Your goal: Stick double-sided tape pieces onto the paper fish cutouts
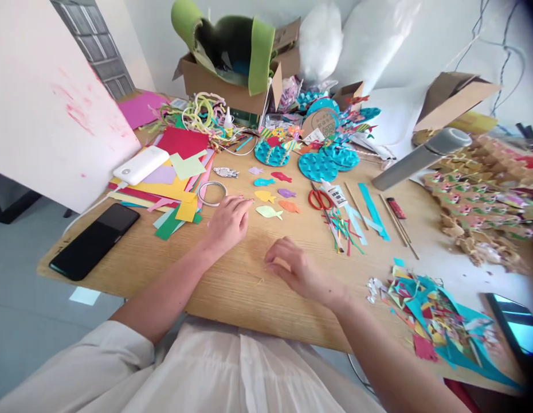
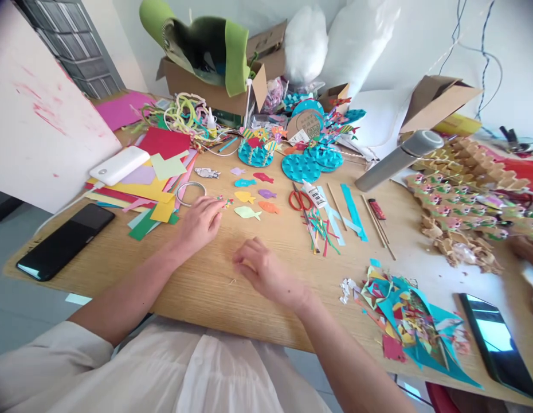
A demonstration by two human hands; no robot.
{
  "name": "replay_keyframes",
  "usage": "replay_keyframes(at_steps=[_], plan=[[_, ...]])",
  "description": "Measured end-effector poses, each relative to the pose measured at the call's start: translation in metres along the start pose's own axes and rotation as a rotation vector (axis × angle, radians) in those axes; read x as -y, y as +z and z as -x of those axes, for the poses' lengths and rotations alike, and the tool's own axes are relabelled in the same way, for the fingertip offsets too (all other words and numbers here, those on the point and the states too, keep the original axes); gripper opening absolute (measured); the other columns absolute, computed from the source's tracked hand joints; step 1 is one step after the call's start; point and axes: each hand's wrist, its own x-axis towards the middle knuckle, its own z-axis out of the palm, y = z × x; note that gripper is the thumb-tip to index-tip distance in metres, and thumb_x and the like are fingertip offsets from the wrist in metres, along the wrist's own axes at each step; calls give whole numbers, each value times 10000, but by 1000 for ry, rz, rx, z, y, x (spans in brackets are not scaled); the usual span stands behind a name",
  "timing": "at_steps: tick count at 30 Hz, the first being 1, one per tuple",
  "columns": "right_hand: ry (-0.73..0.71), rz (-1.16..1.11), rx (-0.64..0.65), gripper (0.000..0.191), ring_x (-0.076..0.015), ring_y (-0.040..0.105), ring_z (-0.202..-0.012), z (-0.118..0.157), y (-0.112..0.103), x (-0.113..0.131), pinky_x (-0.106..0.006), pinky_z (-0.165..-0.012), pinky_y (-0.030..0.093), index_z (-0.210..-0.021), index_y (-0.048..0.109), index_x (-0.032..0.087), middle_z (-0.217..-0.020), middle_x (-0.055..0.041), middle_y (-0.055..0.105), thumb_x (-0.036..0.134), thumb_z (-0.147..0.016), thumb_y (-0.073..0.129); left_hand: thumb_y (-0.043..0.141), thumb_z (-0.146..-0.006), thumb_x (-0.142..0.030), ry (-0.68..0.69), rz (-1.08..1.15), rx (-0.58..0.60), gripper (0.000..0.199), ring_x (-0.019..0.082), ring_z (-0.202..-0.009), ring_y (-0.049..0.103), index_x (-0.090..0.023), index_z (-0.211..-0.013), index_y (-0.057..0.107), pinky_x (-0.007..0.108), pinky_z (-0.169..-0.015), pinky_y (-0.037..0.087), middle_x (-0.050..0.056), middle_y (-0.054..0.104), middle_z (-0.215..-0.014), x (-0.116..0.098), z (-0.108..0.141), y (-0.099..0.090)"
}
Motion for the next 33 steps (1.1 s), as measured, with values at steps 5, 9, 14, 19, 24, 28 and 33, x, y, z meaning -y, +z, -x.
replay_keyframes(at_steps=[5, 9, 14, 19, 24, 28, 33], plan=[[44, 303, 80, 44, -216, 528, -849, 18, 38, 7, -344, -730, 462, -855, 578, 190, -897, -78, 602, 201, -898, 573, 430, -881, -81, 7, 48, -74, 367, 239, -1059, 562, -134, -1217, 566, 412, -952, 471, 113, 670, -1085, 5, 2, 0], [82, 538, 17, 156, -237, 524, -774, 26, 66, 3, -379, -690, 468, -786, 545, 192, -802, -70, 589, 74, -884, 516, 430, -875, -74, 4, 96, -76, 375, 235, -1046, 574, -146, -1217, 566, 401, -945, 473, 108, 675, -1078, 7, 3, 0], [144, 432, -124, 219, -227, 528, -746, 25, 67, -2, -367, -666, 479, -783, 459, 217, -790, -61, 565, 19, -874, 433, 465, -886, -127, -75, 272, -62, 321, 236, -1097, 580, -174, -1173, 601, 429, -1026, 412, 103, 679, -1120, 0, 5, 0], [210, 265, -296, 197, -200, 523, -736, -3, 39, -10, -321, -641, 463, -812, 404, 225, -790, -45, 541, 56, -911, 380, 581, -877, -338, -201, 705, 101, 249, 211, -994, 631, -197, -1072, 644, 340, -901, 481, 88, 694, -1058, -15, 1, -13], [144, 271, -280, 192, -197, 523, -750, -34, 22, -13, -306, -652, 449, -816, 410, 224, -802, -43, 539, 65, -919, 379, 617, -853, -355, -133, 680, 194, 180, 195, -884, 618, -178, -844, 651, 318, -847, 460, 57, 683, -860, -19, 1, -12], [154, 250, -249, 204, -195, 520, -763, -46, 18, -14, -305, -672, 441, -799, 401, 216, -808, -46, 539, 50, -915, 381, 529, -907, -317, -164, 630, 212, 231, 170, -803, 595, -175, -748, 619, 281, -763, 447, 34, 650, -773, -15, 1, -4], [191, 166, -192, 190, -190, 530, -772, -55, 9, -17, -293, -675, 431, -798, 404, 210, -821, -48, 562, 57, -912, 410, 517, -905, -333, -263, 654, 158, 245, 147, -729, 570, -179, -728, 585, 246, -692, 426, 13, 616, -733, -9, 1, -2]])
